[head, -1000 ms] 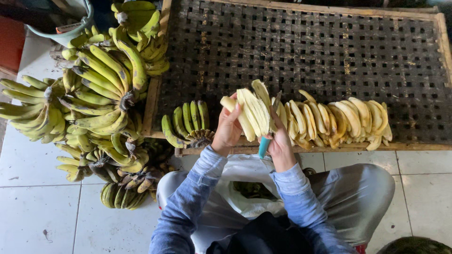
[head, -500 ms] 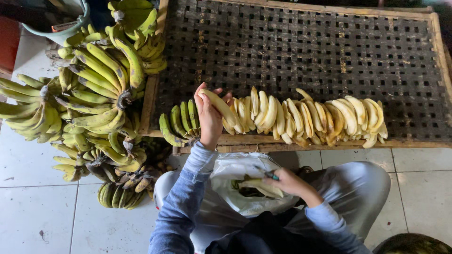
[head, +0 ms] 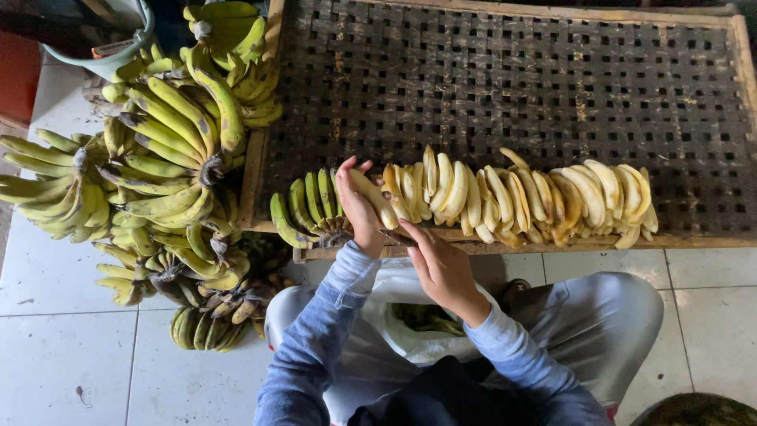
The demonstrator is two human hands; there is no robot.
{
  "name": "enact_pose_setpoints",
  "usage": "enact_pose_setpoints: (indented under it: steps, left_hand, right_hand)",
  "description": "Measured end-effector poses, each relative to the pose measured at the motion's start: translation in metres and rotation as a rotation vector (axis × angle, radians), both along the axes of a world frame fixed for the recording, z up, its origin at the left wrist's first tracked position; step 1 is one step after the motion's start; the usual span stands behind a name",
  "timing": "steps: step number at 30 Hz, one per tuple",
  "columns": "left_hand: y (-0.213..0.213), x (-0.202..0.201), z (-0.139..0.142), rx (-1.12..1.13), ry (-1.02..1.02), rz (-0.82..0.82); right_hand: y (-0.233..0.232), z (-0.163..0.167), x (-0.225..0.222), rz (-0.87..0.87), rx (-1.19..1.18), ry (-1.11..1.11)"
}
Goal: The person sits at a slatted wooden table and peels bananas one at a time, using a small paring knife to score the peel and by hand to strip it off. Peeled bananas are laid in a row on the table while discarded peels are dropped into a plastic bag between the person's legs.
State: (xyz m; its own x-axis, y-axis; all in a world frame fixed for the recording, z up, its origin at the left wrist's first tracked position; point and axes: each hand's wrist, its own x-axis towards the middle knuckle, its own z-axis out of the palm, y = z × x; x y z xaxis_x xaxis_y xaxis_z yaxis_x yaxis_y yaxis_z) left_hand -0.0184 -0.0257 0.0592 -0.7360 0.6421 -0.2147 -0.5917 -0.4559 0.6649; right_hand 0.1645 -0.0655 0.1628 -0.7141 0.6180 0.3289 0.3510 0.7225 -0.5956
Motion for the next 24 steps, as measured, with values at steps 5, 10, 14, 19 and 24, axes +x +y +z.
enact_pose_setpoints:
  steps: [5, 10, 14, 19, 24]
  left_hand:
    - [0.006, 0.004, -0.002, -0.005, -0.023, -0.005]
    - [0.006, 0.009, 0.005, -0.013, -0.055, -0.02]
    - [0.005, 0.014, 0.01, 0.016, -0.116, -0.067]
    - [0.003, 0.016, -0.004, 0.124, -0.15, -0.123]
    - [0.012, 0.019, -0.031, 0.266, -0.334, -0.293]
  right_hand:
    - [0.003, -0.007, -0.006, -0.025, -0.021, 0.014]
    - [0.008, -0.022, -0.004, -0.025, -0.014, 0.006]
    - [0.016, -0.032, -0.008, -0.021, 0.019, 0.01]
    - [0.027, -0.04, -0.012, -0.003, -0.022, -0.042]
    - [0.04, -0.045, -0.017, 0.035, 0.06, 0.041]
